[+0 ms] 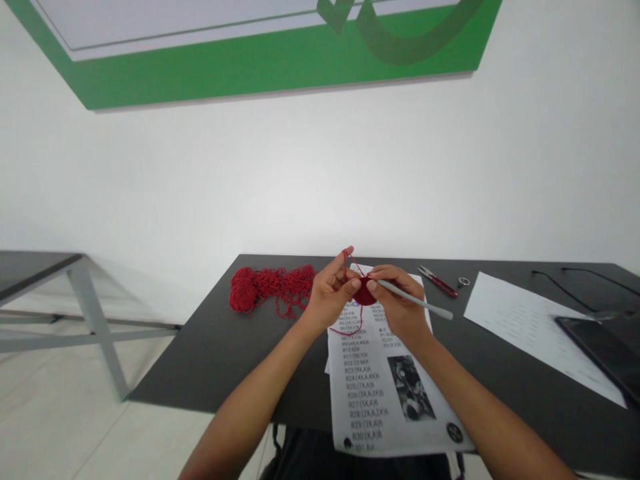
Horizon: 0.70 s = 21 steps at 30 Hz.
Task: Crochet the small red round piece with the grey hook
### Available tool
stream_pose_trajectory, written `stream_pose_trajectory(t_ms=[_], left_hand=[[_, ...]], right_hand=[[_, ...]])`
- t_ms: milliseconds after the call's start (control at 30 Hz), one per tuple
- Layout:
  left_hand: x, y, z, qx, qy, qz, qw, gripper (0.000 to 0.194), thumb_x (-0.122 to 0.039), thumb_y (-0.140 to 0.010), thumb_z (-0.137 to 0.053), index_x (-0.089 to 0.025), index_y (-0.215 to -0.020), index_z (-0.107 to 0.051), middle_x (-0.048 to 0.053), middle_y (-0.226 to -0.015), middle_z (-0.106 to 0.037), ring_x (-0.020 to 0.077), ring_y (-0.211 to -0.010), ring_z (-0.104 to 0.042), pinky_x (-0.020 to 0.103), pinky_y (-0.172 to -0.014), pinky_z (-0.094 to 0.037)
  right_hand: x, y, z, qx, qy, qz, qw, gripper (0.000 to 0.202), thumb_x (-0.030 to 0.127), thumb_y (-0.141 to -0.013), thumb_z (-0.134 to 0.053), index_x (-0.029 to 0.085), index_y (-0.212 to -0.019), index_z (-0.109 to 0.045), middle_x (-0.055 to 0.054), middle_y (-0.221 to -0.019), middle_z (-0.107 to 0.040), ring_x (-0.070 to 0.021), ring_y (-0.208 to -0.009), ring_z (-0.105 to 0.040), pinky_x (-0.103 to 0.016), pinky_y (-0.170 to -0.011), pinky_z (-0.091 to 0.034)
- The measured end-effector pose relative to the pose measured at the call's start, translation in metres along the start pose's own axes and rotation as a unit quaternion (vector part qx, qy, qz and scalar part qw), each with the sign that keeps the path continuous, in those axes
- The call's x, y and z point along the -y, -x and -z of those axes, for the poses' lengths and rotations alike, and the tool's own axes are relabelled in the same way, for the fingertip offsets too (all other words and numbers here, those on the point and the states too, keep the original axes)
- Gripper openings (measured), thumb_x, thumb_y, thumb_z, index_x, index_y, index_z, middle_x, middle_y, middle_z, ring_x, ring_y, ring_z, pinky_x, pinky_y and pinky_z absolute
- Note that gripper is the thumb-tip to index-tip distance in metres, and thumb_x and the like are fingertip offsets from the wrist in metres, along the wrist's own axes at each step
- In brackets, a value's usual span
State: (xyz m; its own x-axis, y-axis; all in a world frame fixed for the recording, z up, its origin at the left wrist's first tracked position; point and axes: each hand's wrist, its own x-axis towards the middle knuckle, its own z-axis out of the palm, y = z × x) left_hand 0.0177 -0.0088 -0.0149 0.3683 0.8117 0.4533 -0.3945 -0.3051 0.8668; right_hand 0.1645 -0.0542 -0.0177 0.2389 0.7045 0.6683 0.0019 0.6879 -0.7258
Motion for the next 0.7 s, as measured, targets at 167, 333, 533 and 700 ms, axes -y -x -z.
stream_pose_trajectory(t_ms=[167,333,533,700], left_hand=[[0.002,0.003,-0.002,-0.014,0.035,0.006,0.999,0.081,-0.038,-0.079,-0.083,-0.019,-0.149,-0.048,-0.001,-0.078,-0.066,0.0065,-0.059,-0.05,0.018,-0.053,-0.038],[-0.001,0.005,-0.009,-0.039,0.1,0.017,0.994,0.078,-0.04,-0.077,-0.085,-0.018,-0.145,-0.053,-0.003,-0.075,-0.062,0.0059,-0.058,-0.051,0.018,-0.055,-0.042],[-0.008,0.007,-0.016,-0.063,0.169,0.055,0.982,0.072,-0.039,-0.075,-0.087,-0.016,-0.137,-0.059,-0.006,-0.069,-0.059,0.0025,-0.049,-0.047,0.014,-0.05,-0.041],[-0.007,0.009,-0.019,-0.077,0.184,0.094,0.975,0.07,-0.042,-0.072,-0.089,-0.015,-0.131,-0.062,-0.005,-0.072,-0.063,0.0031,-0.048,-0.049,0.015,-0.048,-0.042]], right_hand=[[0.013,0.002,0.001,0.015,0.068,0.045,0.997,0.008,0.021,-0.092,-0.067,0.026,-0.095,-0.073,-0.002,-0.095,-0.072,-0.0168,-0.089,-0.068,-0.032,-0.078,-0.057],[0.018,0.002,-0.003,-0.012,0.144,0.072,0.987,0.006,0.021,-0.089,-0.07,0.026,-0.093,-0.07,-0.002,-0.091,-0.073,-0.0181,-0.084,-0.07,-0.033,-0.075,-0.06],[0.02,0.003,-0.004,-0.005,0.239,0.154,0.959,0.01,0.02,-0.09,-0.069,0.027,-0.097,-0.071,-0.003,-0.096,-0.075,-0.0184,-0.086,-0.072,-0.035,-0.08,-0.062],[0.023,0.003,-0.004,-0.013,0.262,0.153,0.953,0.009,0.023,-0.092,-0.068,0.029,-0.098,-0.071,-0.003,-0.097,-0.076,-0.02,-0.088,-0.073,-0.037,-0.08,-0.063]])
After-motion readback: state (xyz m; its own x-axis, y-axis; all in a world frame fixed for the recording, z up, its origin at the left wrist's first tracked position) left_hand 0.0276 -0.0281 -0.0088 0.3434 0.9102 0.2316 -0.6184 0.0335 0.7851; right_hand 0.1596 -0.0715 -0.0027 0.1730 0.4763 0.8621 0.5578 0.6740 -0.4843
